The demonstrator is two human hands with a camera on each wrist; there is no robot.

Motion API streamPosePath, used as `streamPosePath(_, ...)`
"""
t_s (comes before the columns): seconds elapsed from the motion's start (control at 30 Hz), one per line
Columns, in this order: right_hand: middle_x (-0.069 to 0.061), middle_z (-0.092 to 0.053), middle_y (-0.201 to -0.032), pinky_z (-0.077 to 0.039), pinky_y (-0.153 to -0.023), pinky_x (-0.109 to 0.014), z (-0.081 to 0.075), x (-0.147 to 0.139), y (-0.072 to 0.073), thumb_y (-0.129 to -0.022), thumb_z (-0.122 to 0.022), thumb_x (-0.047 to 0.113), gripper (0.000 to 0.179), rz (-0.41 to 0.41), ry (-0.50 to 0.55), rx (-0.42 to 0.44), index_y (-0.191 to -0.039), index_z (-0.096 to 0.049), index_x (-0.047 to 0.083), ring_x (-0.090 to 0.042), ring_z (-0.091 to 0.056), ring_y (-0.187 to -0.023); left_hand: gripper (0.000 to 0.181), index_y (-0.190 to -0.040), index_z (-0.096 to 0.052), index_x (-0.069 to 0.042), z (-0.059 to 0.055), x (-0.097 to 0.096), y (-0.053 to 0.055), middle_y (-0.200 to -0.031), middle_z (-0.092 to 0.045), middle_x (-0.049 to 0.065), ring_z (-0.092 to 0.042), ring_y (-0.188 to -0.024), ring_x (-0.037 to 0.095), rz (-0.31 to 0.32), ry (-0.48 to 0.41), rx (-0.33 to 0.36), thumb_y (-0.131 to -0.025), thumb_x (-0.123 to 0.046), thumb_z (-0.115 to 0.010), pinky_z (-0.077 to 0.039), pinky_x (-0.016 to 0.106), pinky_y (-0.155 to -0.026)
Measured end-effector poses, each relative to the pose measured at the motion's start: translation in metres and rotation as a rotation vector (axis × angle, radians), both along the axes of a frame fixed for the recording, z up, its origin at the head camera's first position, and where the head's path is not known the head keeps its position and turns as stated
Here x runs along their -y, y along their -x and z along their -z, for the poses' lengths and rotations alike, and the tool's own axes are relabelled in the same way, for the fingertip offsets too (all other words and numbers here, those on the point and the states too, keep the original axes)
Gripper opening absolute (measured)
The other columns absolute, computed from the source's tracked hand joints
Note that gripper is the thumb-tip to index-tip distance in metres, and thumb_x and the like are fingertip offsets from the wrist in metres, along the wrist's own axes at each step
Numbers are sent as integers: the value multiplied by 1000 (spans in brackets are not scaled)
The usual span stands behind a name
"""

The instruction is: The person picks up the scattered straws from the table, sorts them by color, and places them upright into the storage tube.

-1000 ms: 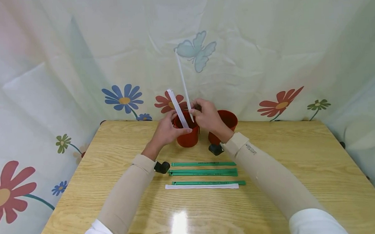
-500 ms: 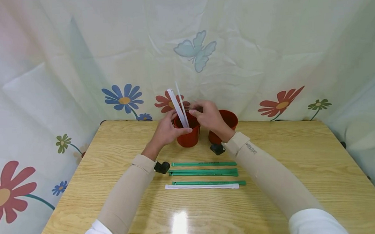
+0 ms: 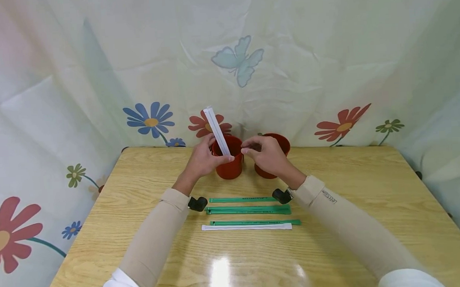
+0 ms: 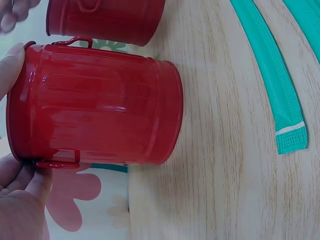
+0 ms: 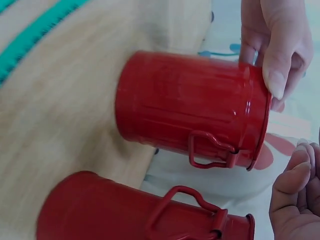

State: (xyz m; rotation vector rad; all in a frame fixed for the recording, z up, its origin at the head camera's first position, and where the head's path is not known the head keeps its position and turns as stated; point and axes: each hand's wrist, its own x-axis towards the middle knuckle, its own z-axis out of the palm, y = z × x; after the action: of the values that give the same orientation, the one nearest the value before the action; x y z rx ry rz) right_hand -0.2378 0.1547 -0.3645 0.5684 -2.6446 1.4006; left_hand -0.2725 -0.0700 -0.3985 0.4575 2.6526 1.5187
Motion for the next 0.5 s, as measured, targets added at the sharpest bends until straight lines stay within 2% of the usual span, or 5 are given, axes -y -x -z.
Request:
streamPosePath(0.1, -11, -73, -105, -56, -78, -29, 2, -5, -10, -92, -68, 14, 18, -16, 2, 18, -106, -72, 3, -22, -65, -88, 95, -147, -36, -18, 0, 0, 0, -140, -59, -2, -55, -124, 21, -1, 3, -3, -72, -48, -85, -54, 43, -99)
streamPosePath(0.3, -10, -72, -98, -54, -71, -19, 16, -17, -29, -90, -71, 12, 18, -46, -14, 43, -105, -72, 3, -18, -63, -83, 95, -148, -36, -16, -1, -1, 0, -142, -57, 0, -54, -126, 23, -6, 13, 1, -72, -48, -85, -54, 44, -99)
streamPosePath(0.5, -7, -71, -93, -54, -72, -20, 30, -27, -49, -87, -73, 9, 14, -98, -29, 53, -100, -73, 6, -17, -61, -82, 94, -147, -36, -17, -1, -1, 0, -142, -57, 0, -54, -125, 22, -9, 17, 3, -73, -48, -84, -56, 44, -97)
